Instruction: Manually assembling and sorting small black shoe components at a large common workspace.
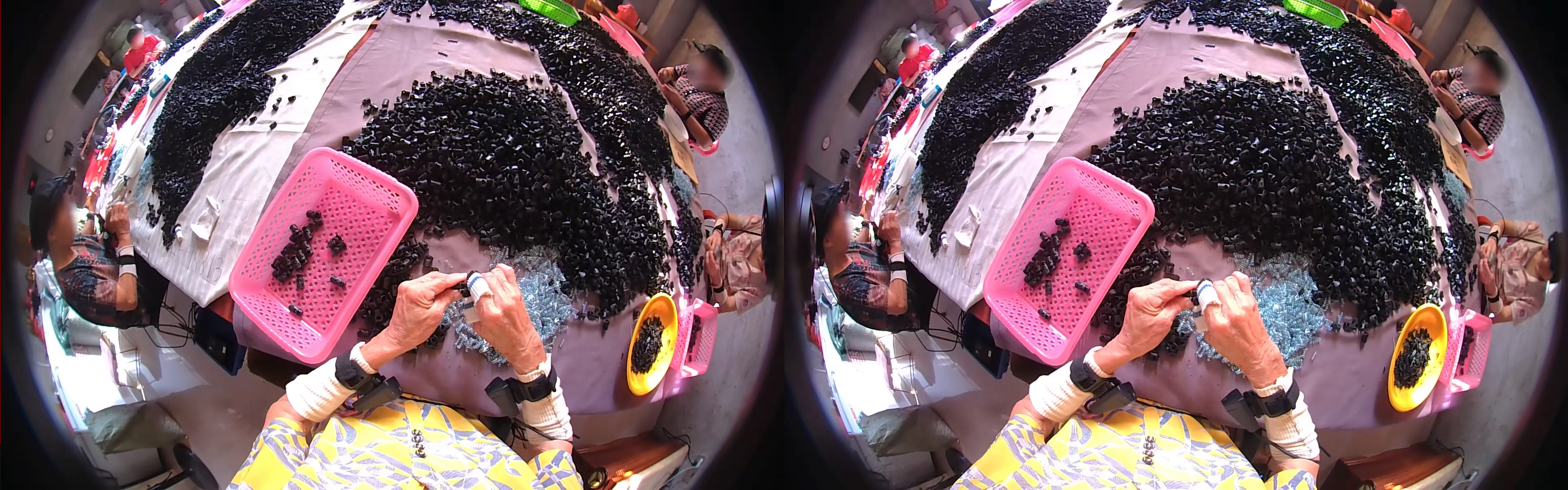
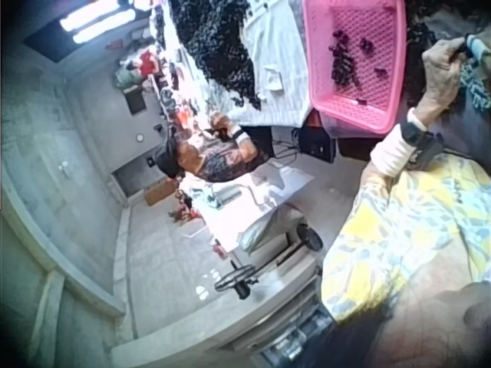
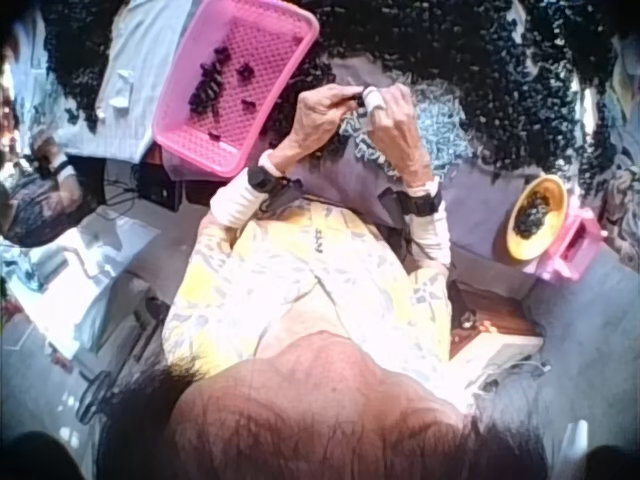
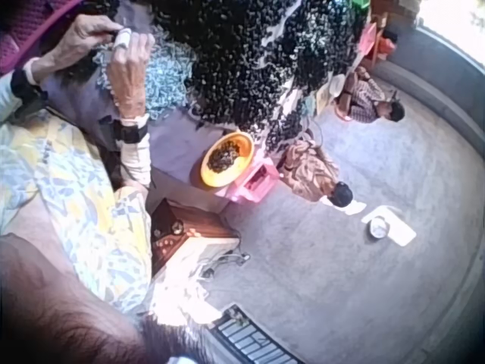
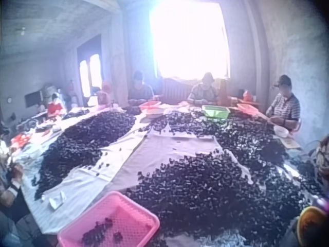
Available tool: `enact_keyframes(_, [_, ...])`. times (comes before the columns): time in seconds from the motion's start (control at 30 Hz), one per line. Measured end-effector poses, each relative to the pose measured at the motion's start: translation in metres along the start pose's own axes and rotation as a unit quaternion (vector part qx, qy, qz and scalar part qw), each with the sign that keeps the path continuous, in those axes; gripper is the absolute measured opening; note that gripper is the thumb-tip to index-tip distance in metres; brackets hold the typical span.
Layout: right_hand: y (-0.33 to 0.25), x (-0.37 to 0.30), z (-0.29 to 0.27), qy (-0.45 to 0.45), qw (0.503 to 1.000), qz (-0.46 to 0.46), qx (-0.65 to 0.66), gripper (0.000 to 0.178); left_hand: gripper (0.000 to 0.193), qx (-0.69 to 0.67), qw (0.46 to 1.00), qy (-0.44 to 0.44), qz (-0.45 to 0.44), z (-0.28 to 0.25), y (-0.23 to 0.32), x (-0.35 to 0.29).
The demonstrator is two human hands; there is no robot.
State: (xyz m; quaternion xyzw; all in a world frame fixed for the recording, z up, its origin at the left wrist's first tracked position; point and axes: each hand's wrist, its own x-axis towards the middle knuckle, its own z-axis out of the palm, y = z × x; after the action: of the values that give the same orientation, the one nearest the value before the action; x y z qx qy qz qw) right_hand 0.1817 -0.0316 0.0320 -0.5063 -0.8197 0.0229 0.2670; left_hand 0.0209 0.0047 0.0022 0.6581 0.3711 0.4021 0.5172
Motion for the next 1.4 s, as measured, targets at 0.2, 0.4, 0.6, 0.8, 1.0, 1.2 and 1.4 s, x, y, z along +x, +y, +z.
enact_keyframes(0.2, [0.006,-0.001,0.004,-0.005,1.000,-0.011,0.024,0.028,0.032,0.045,0.998,0.012,0.036,0.003,-0.005,-0.001])
enact_keyframes(0.4, [0.009,-0.001,0.002,-0.043,0.997,-0.002,0.060,0.028,0.031,0.049,0.998,0.013,0.036,0.004,-0.009,-0.002])
enact_keyframes(0.6, [0.011,-0.001,0.005,-0.069,0.996,-0.005,0.056,0.029,0.027,0.044,0.998,0.000,-0.045,0.006,-0.011,-0.006])
enact_keyframes(0.8, [0.003,0.001,0.007,-0.054,0.998,0.016,0.007,0.027,0.023,-0.123,0.978,-0.031,-0.164,0.003,-0.016,0.000])
enact_keyframes(1.0, [0.010,-0.002,0.029,0.041,0.998,0.031,-0.039,0.020,0.024,-0.181,0.964,-0.042,-0.190,0.004,-0.016,0.006])
enact_keyframes(1.2, [0.016,-0.001,0.023,0.045,0.997,0.046,0.041,0.024,0.022,-0.303,0.891,-0.095,-0.323,-0.009,-0.016,0.006])
enact_keyframes(1.4, [0.012,-0.002,0.022,0.031,0.997,0.044,0.057,0.030,0.020,-0.392,0.856,-0.107,-0.320,-0.009,-0.028,0.001])
